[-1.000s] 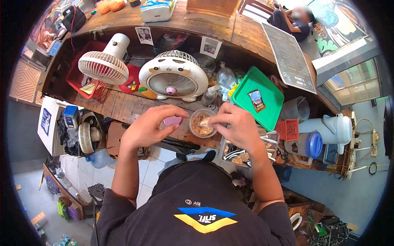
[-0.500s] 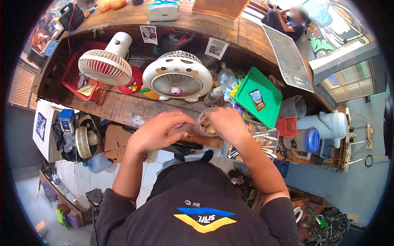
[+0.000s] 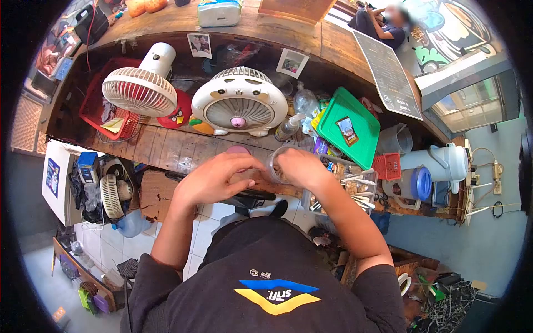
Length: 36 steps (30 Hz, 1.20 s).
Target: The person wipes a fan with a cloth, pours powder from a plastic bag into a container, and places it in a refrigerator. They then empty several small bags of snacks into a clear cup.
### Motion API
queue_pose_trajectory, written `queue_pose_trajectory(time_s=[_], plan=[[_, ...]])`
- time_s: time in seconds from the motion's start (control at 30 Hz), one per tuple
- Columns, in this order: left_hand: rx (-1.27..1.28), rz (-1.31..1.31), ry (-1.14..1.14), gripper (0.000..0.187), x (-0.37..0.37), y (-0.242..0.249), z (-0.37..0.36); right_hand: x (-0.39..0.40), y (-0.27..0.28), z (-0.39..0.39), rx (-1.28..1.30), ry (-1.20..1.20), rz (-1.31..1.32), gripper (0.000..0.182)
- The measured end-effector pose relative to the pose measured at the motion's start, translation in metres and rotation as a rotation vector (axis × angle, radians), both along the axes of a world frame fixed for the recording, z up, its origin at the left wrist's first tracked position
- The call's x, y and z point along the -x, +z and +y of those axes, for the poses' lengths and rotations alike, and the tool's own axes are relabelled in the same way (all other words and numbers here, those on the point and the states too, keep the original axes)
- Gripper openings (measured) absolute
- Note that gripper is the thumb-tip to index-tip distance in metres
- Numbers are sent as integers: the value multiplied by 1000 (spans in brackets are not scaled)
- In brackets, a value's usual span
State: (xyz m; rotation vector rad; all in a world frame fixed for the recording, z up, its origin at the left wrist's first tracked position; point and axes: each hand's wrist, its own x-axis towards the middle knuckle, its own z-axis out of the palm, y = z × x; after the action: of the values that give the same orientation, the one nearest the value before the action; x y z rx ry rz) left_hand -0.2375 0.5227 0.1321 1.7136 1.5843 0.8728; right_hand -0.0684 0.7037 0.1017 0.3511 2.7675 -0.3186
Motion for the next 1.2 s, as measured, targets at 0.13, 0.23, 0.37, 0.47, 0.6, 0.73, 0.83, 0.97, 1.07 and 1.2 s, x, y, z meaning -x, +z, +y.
queue_pose_trajectory(time_s=[0.13,0.23,0.37,0.47,0.6,0.73,0.83,0.97,1.07,1.2], plan=[[25,-6,-9,38,2,-5,-3,7,5,-1,-11,-10,1,19],[29,-34,-11,38,3,-6,-9,7,14,-1,73,-39,-10,19],[53,-19,-31,37,5,-10,-10,12,5,4,142,-74,-168,22],[47,-33,-48,37,4,-8,-12,15,6,4,179,-80,-243,26],[9,-168,-128,35,0,-8,-9,-11,27,-5,248,-143,-5,27],[63,-276,-312,30,-20,-7,3,-57,55,-7,479,-162,448,24],[60,-319,-470,22,-49,-18,22,-104,59,-4,519,-323,539,24],[164,-294,-632,12,-90,-27,47,-177,40,1,449,-576,424,22],[235,-242,-670,13,-119,-30,63,-218,32,2,520,-673,375,24],[283,-183,-650,12,-153,-39,86,-261,19,10,571,-825,284,25]])
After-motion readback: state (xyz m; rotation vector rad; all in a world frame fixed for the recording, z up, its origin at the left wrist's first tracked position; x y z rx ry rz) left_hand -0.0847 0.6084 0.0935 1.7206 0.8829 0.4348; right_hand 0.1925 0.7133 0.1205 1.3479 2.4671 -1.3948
